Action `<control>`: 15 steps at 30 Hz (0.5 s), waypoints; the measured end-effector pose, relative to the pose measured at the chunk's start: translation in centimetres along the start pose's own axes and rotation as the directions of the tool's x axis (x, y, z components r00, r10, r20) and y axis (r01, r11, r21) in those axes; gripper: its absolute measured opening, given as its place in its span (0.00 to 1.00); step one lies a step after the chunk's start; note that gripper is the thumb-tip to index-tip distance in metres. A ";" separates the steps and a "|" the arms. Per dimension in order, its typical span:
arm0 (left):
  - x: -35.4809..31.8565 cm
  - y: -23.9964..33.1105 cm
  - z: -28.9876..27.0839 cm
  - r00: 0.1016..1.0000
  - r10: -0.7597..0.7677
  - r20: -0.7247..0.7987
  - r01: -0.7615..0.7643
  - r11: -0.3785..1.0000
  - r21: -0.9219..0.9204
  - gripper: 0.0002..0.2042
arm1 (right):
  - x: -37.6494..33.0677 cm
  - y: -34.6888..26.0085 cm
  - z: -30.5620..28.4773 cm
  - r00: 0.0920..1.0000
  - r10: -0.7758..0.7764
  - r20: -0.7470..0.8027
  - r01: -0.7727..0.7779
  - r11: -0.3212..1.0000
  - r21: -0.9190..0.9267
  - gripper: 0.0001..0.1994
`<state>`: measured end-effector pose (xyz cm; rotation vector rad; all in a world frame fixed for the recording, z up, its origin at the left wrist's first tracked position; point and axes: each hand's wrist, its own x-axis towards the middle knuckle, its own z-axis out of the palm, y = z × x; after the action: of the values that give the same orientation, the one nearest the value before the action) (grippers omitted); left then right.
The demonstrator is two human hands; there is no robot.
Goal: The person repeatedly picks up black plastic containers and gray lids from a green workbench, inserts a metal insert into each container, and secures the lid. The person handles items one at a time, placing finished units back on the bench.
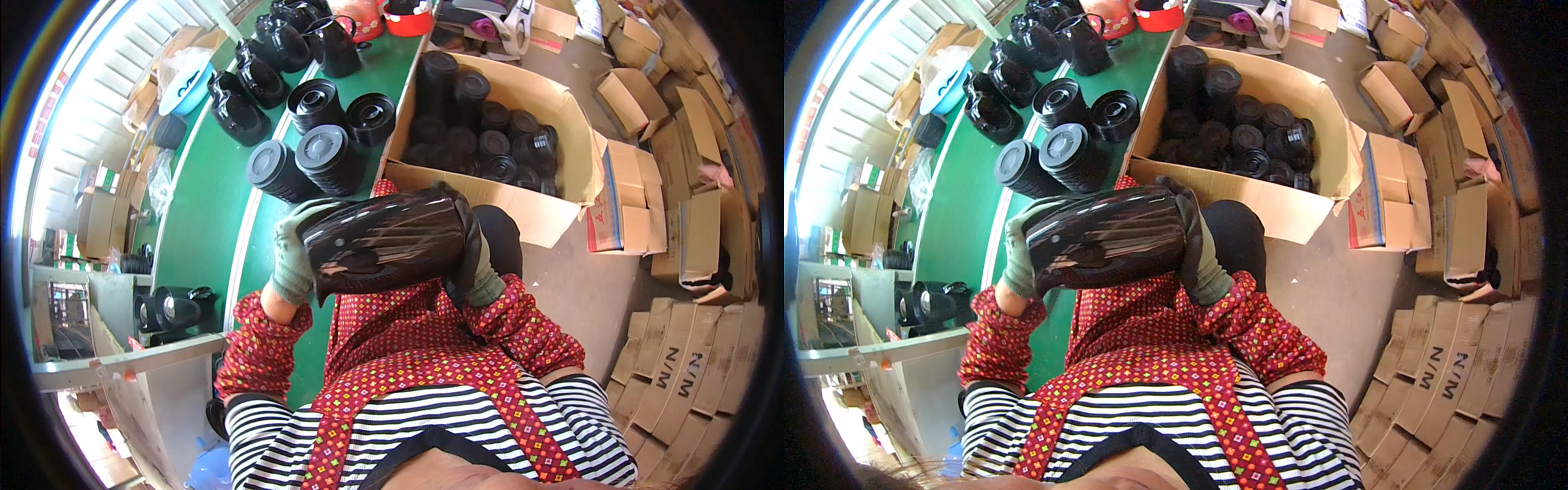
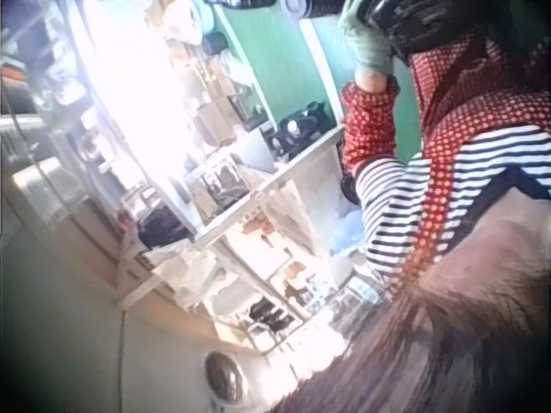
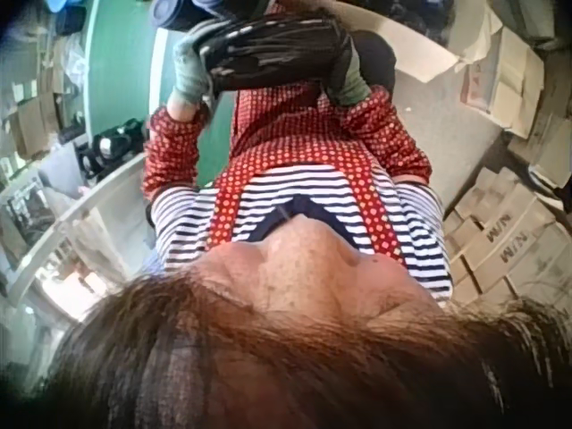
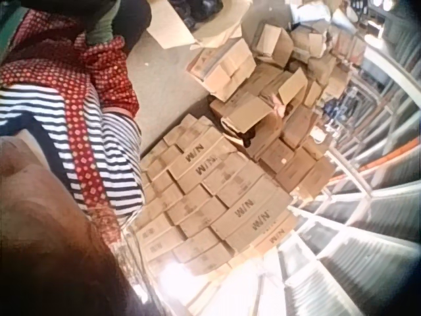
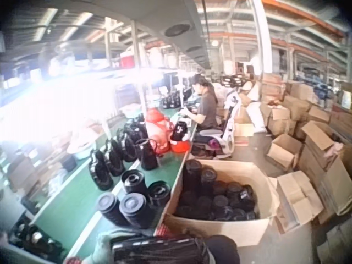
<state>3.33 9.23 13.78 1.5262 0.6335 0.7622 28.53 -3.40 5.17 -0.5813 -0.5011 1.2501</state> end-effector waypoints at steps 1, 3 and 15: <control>0.5 1.0 0.3 0.995 0.091 0.032 -0.096 0.939 0.329 0.21 | -0.2 1.1 -0.6 1.000 0.006 -0.028 -0.006 1.000 0.028 0.26; 1.3 1.9 0.6 0.984 0.160 0.073 -0.171 0.762 0.624 0.17 | -1.3 2.7 -0.9 0.998 -0.056 0.025 0.055 0.997 0.057 0.25; 0.9 5.7 2.5 0.988 -0.135 0.082 -0.012 0.453 0.891 0.30 | -0.6 -2.6 4.9 0.795 -0.104 0.598 0.572 0.456 -0.681 0.46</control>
<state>5.61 7.83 19.44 2.4945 1.0767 0.1919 27.08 -3.87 10.54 -0.9158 -1.6542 0.6367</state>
